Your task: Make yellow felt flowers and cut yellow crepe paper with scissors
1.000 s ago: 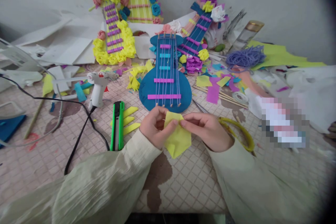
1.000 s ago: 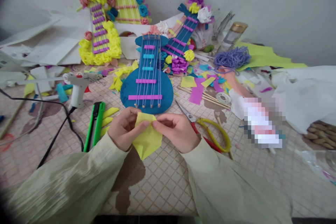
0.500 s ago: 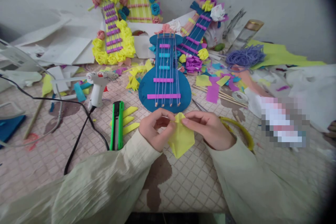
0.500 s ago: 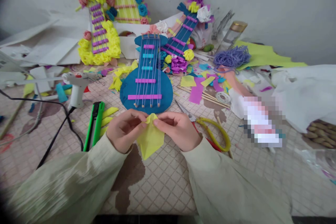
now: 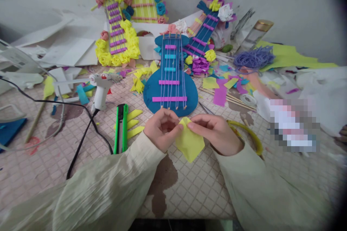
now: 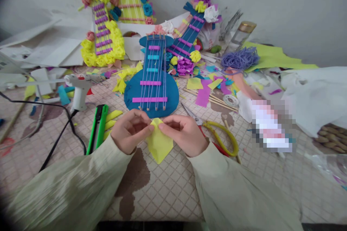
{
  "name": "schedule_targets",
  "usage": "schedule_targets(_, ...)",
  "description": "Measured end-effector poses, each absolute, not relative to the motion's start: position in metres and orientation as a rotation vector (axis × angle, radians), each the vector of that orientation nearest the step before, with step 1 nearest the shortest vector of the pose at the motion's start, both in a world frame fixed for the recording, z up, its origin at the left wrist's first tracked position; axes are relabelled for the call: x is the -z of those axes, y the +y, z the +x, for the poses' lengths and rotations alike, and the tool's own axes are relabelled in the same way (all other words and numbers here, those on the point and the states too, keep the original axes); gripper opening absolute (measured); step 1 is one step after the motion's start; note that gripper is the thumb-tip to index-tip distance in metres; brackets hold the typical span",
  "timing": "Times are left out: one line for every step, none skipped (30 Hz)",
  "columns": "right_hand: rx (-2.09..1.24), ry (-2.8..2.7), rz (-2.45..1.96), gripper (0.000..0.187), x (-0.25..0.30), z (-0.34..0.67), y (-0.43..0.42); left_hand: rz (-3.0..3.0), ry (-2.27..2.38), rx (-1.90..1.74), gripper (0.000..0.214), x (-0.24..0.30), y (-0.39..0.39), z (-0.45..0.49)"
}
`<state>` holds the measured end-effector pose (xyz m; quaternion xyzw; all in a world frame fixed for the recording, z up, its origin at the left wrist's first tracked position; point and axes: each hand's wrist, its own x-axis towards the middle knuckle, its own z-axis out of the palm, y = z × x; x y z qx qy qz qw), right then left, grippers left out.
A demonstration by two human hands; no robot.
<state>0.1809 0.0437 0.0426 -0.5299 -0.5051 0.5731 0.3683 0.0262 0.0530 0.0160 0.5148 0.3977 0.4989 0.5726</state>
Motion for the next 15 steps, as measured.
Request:
schedule_targets(-1.471,-1.298,-1.363,0.014,-0.043,0.181,0.044,1.190,0.929,-1.167,0.020,-0.016,0.054,0.026)
schedule_targets(-1.470,-1.298,-1.364,0.014,-0.043,0.180,0.044,1.175,0.929,-1.166,0.020,-0.015,0.054,0.026)
schedule_targets(-1.478,-1.299,-1.364,0.014,-0.044,0.180,0.044,1.166,0.931,-1.160,0.020,-0.015,0.054,0.026)
schedule_targets(-1.494,-1.302,-1.364,0.014,-0.045,0.179,0.045,1.164,0.937,-1.154,0.020,-0.015,0.054,0.026)
schedule_targets(-1.518,-1.308,-1.363,0.014,-0.046,0.179,0.045,1.163,0.942,-1.146,0.020,-0.015,0.054,0.026)
schedule_targets(-1.544,-1.315,-1.362,0.014,-0.046,0.178,0.045,1.164,0.946,-1.137,0.020,-0.015,0.054,0.026)
schedule_targets(-1.570,-1.322,-1.361,0.014,-0.047,0.178,0.045,1.165,0.948,-1.125,0.020,-0.015,0.054,0.026)
schedule_targets(-1.589,-1.327,-1.362,0.015,-0.047,0.178,0.045,1.165,0.950,-1.114,0.020,-0.015,0.054,0.026)
schedule_targets(-1.600,-1.332,-1.364,0.015,-0.047,0.178,0.044,1.164,0.952,-1.100,0.020,-0.016,0.054,0.025)
schedule_targets(-1.601,-1.337,-1.365,0.016,-0.047,0.179,0.044,1.161,0.954,-1.084,0.021,-0.016,0.053,0.025)
schedule_targets(-1.598,-1.342,-1.365,0.017,-0.046,0.179,0.043,1.157,0.960,-1.069,0.022,-0.018,0.053,0.025)
schedule_targets(-1.594,-1.348,-1.364,0.018,-0.045,0.179,0.043,1.151,0.972,-1.056,0.022,-0.019,0.052,0.025)
schedule_targets(-1.591,-1.356,-1.362,0.018,-0.044,0.180,0.043,1.140,0.985,-1.038,0.021,-0.021,0.052,0.026)
schedule_targets(-1.592,-1.363,-1.363,0.019,-0.044,0.180,0.042,1.127,1.000,-1.021,0.019,-0.023,0.051,0.026)
schedule_targets(-1.598,-1.371,-1.363,0.020,-0.043,0.181,0.042,1.117,1.013,-1.010,0.016,-0.026,0.051,0.026)
